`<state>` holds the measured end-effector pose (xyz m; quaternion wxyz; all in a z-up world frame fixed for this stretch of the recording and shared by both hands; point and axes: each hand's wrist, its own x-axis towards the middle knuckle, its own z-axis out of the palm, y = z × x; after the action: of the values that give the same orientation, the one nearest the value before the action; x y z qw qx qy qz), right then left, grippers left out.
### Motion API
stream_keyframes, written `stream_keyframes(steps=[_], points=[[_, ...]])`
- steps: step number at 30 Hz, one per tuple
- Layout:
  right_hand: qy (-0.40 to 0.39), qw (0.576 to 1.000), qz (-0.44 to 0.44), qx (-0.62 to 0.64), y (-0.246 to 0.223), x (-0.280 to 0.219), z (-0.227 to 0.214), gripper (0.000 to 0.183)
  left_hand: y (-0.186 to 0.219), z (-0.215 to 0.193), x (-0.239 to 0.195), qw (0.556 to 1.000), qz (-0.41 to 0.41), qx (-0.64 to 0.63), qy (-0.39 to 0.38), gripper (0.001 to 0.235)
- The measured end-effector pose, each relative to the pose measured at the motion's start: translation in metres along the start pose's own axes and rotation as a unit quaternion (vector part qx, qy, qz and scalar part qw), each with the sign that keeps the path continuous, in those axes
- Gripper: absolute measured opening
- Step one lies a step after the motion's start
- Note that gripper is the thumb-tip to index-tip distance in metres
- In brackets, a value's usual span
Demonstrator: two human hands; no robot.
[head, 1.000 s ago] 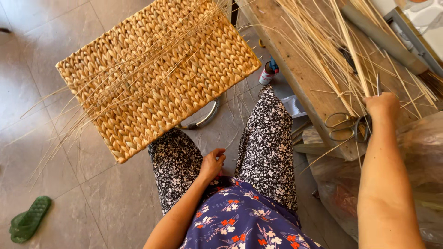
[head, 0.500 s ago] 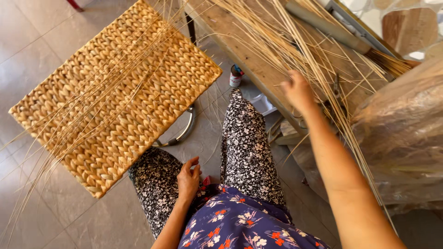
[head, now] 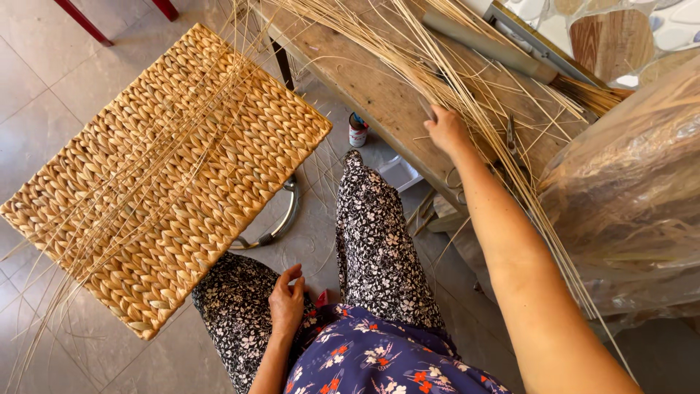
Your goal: The person weaves a basket using dried palm leaves. They use a knife to split the ends of the leaves and a pair of scissors to trim the excess material while working on the basket's edge.
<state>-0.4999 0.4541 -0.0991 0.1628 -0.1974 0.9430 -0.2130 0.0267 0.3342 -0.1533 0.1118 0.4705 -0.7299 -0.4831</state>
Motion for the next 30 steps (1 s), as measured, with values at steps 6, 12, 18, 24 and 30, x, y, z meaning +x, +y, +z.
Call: stream_keyframes(steps=[6,12,18,24,30], points=[[0.055,0.998,-0.027,0.008,0.024,0.035,-0.01,0.049,-0.003,0.005,0.004,1.0,-0.016,-0.007,-0.016,0.035],[0.0,1.0,0.023,-0.021,0.012,0.034,-0.015,0.038,0.003,0.001,0.005,0.999,-0.041,-0.014,-0.03,0.036],[0.077,0.989,-0.087,-0.093,-0.018,0.0,0.012,0.052,0.017,0.0,0.003,0.999,-0.039,-0.015,-0.034,0.035],[0.155,0.968,-0.148,-0.131,-0.028,-0.001,0.03,0.043,0.021,-0.006,-0.002,0.999,-0.014,-0.015,-0.024,0.034],[0.24,0.937,-0.171,-0.186,-0.022,0.011,0.046,0.032,0.016,-0.012,-0.011,0.997,0.023,-0.077,-0.003,0.032]])
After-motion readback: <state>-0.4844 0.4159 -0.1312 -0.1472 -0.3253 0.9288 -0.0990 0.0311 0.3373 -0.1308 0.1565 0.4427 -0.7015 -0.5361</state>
